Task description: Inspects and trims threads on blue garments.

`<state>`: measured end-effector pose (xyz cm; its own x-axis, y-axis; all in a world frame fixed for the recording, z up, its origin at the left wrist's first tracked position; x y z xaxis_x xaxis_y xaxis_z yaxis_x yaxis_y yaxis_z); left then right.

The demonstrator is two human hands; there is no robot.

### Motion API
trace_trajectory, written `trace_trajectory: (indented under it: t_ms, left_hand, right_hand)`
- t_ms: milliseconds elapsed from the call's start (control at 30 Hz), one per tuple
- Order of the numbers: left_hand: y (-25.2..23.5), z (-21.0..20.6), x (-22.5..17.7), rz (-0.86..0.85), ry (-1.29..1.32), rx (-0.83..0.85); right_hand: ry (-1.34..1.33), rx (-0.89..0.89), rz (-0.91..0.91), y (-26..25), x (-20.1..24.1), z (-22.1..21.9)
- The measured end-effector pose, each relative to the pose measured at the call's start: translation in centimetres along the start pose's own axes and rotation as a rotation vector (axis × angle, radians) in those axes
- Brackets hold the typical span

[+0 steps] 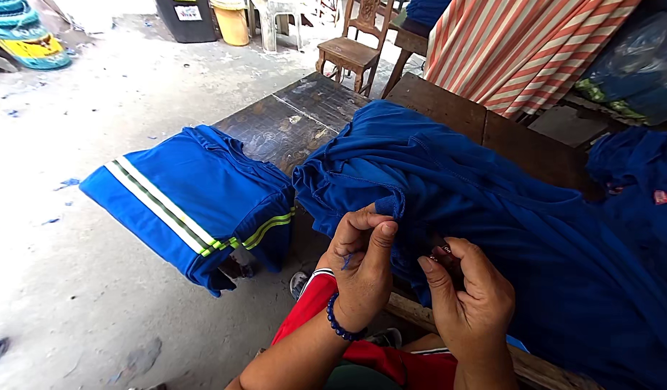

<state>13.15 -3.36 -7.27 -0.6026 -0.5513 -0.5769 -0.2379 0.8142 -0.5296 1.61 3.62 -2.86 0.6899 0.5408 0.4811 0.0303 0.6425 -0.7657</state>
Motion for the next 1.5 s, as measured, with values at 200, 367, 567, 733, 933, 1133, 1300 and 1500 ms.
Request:
trace_trajectory:
  t_ms: [200,367,567,733,933,1133,1300,1500]
  left_hand:
    - [0.2,-0.2,-0.1,-0.051,-0.035,0.041]
    - [0.2,-0.5,-0.3,-0.134,-0.092,0.102]
    - [0.5,-0.6,-0.1,-0.147,-0.118,0.098]
    - [0.5,-0.5,0.0,-0.072,-0.001,0.068]
    - [0.7,-0.1,0.1,0.002,0.094,0.091]
    - [0.5,0.4,0.6,0.134,0.001,0.044]
    - [-0.2,0.7,0.1,-0.110,-0.255,0.071]
    - [-1.5,0.6,-1.6,-0.305,-0.514,0.165]
  right_hand:
    - [0.237,-0.013,0.068,-0.8,1.1,-0.9]
    - [0.312,-0.052,0.100,-1.2,1.7,-1.5]
    - [0.169,-0.081,-0.005,-1.0,0.7,-1.0]
    - [-0.102,-0.052,-0.056,-0.7,-0.7,0.0]
    - [0.081,-0.006,0.003,-1.6,0.3,-0.3]
    - [-0.128,-0.100,-0.070,-0.6,-1.6,2.8]
    - [0.261,-0.088,-0.048,1.7,-1.3,5.7]
    - [0.320,0.008,0.015,2.5,-1.7,7.7]
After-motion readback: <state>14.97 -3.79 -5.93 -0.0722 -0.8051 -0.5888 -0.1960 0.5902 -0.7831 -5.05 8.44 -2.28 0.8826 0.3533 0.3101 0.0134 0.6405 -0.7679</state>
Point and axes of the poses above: each hand's wrist, its own y-axis away from the middle knuckle, its own z-axis out of the back of the hand, x = y × z, the point moved 5 cm from there along -y, towards the middle knuckle, and after that the axes turned 9 degrees about -y, right-handed, at the moved point
